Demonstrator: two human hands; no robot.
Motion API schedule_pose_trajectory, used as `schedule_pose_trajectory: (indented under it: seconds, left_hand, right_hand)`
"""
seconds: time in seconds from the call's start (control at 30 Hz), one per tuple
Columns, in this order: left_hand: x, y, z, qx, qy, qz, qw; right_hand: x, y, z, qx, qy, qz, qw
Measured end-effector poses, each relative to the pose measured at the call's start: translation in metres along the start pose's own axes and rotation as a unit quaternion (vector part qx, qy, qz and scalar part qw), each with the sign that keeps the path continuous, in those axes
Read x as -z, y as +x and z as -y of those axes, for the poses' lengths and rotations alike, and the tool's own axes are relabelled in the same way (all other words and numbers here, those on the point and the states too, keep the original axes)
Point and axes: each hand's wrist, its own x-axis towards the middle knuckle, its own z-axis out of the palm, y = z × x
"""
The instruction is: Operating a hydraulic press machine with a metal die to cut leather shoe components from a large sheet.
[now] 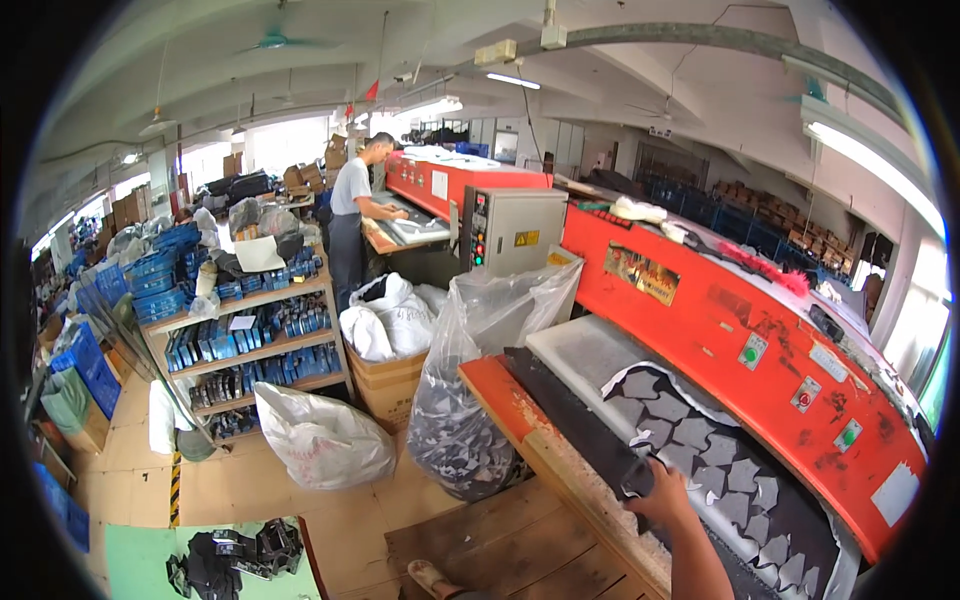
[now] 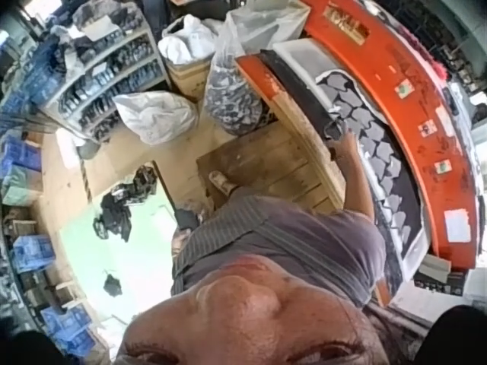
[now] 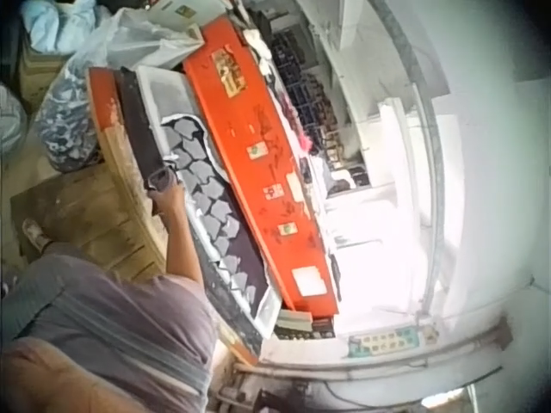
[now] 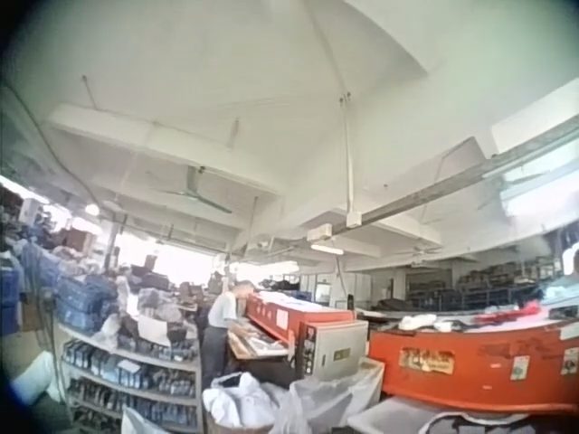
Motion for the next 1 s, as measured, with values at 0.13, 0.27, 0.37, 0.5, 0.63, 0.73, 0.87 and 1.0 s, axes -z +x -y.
schedule_pose_trajectory:
  seconds: [0.13,0.27,0.37,0.5,0.63,0.73,0.87,1.0]
  left_hand:
    - [0.012,0.013,-0.037,-0.017,-0.025,0.003,1.000]
    - [0.033,0.049,-0.111,-0.049,-0.047,0.004,0.998]
    - [0.057,0.078,-0.174,-0.070,-0.056,0.006,0.996]
    - [0.083,0.110,-0.226,-0.078,-0.088,0.006,0.993]
    - [0.082,0.119,-0.219,-0.105,-0.187,-0.035,0.976]
    - [0.055,0.096,-0.171,-0.147,-0.299,-0.103,0.937]
    - [-0.020,0.069,-0.090,-0.207,-0.450,-0.199,0.846]
    - [-0.112,0.045,-0.058,-0.284,-0.551,-0.267,0.738]
  right_hand:
    - [-0.035,0.056,0.080,0.218,0.023,0.026,0.975]
    - [-0.100,0.108,0.174,0.336,0.023,0.164,0.927]
    - [-0.153,0.138,0.224,0.359,0.030,0.267,0.894]
    - [-0.220,0.173,0.289,0.381,0.017,0.379,0.843]
    - [-0.250,0.183,0.338,0.404,-0.040,0.471,0.783]
    - [-0.271,0.186,0.336,0.401,-0.133,0.519,0.743]
    - [-0.279,0.162,0.346,0.408,-0.221,0.565,0.682]
    - [-0.297,0.149,0.346,0.464,-0.294,0.553,0.626]
